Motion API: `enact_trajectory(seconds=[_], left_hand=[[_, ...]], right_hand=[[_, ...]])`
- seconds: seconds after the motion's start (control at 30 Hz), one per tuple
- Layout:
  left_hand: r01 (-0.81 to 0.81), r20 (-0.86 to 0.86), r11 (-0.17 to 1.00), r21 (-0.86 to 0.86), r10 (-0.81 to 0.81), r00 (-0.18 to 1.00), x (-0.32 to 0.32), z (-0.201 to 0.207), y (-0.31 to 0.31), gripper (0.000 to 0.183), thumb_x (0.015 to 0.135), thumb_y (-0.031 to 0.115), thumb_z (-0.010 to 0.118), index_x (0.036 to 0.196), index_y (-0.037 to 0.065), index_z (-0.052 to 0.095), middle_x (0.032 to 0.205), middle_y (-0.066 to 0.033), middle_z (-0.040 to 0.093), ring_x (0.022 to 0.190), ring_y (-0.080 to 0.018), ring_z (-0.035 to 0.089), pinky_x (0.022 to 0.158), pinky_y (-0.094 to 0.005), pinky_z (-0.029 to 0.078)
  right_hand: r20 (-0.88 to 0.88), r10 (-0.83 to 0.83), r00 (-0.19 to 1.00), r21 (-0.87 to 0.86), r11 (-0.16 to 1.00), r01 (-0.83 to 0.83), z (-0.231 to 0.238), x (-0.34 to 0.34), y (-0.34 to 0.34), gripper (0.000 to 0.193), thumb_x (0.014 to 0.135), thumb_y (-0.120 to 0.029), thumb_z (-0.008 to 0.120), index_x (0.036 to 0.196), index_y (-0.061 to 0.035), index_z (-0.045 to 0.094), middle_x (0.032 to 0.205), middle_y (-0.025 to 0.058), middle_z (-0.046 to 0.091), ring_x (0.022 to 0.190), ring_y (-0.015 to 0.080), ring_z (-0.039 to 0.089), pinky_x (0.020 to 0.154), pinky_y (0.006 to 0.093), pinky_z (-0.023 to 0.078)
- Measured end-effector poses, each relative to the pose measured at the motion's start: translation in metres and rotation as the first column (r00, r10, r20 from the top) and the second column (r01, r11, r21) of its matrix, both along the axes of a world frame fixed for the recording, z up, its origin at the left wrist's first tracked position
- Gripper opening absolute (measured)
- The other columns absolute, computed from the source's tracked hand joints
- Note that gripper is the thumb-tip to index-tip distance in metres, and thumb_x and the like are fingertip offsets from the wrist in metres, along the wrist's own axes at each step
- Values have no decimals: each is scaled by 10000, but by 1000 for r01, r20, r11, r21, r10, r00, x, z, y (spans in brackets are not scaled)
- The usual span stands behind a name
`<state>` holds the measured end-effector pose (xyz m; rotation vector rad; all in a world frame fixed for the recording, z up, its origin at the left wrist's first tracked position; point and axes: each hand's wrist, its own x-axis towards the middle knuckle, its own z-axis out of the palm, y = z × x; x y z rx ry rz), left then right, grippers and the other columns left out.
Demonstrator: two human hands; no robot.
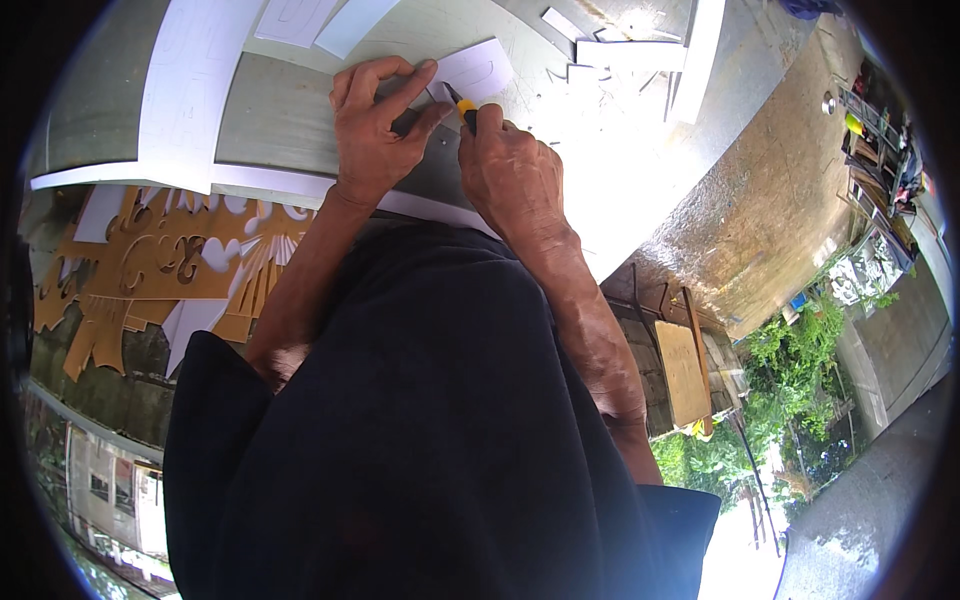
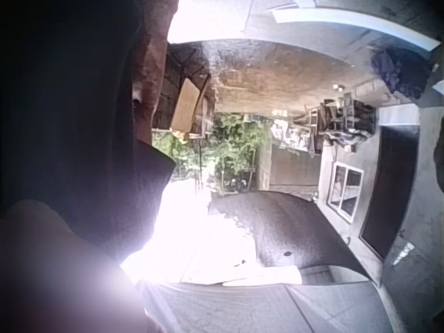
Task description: Cutting out and assembling letters for a 3D sign.
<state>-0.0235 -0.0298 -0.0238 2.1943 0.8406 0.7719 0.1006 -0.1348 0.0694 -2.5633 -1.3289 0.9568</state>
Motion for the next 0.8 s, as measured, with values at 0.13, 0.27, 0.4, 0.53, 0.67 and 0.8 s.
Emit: enact_trajectory(seconds=[0.13, 0.27, 0.4, 0.53, 0.67, 0.8], left_hand=[[-4, -6, 1000, -2, 4, 1000, 1, 0, -1, 473, 675, 185, 909, 1133, 160, 791, 1063, 7, 640, 1014, -209, 565, 893, -374, 414], [0, 3, 1000, -3, 0, 1000, 0, -1, -1, 474, 675, 185, 909, 1133, 161, 791, 1064, 6, 640, 1014, -209, 566, 896, -375, 415], [3, 2, 1000, -6, -3, 1000, 0, 0, 0, 476, 673, 185, 911, 1133, 160, 791, 1065, 4, 641, 1018, -211, 567, 901, -377, 417], [-2, -2, 1000, -3, 2, 1000, 1, 0, 0, 479, 669, 174, 912, 1132, 162, 791, 1066, 5, 642, 1017, -214, 564, 902, -381, 419], [-10, -14, 1000, -24, 9, 1000, 0, 0, -1, 484, 665, 160, 910, 1134, 170, 791, 1066, 8, 642, 1016, -217, 559, 901, -382, 422], [10, -19, 998, -61, -11, 1000, 2, 0, -1, 444, 701, 202, 889, 1131, 172, 784, 1105, 29, 621, 1083, -239, 512, 914, -419, 412]], right_hand=[[22, 26, 999, 16, 1000, -26, 0, 0, -1, 211, 1024, -222, 581, 999, -33, 491, 683, 221, 668, 609, 439, 677, 562, 535, 522], [28, 38, 999, 21, 999, -38, -1, -1, -2, 212, 1025, -223, 578, 994, -34, 488, 686, 215, 672, 609, 435, 681, 562, 531, 526], [39, 27, 999, 28, 999, -28, -2, -1, -2, 216, 1025, -226, 578, 980, -37, 483, 691, 212, 675, 606, 430, 682, 560, 531, 529], [109, 72, 991, 27, 997, -76, -2, -5, -1, 207, 1024, -212, 577, 956, -39, 483, 700, 200, 674, 595, 407, 685, 548, 506, 534], [204, 159, 966, -5, 987, -161, -3, -9, 0, 173, 1007, -165, 579, 930, -37, 490, 700, 169, 667, 600, 377, 696, 546, 476, 545], [236, 189, 953, -33, 982, -186, 3, -10, 7, 136, 971, -114, 591, 917, -34, 495, 700, 158, 668, 611, 367, 705, 553, 467, 554]])
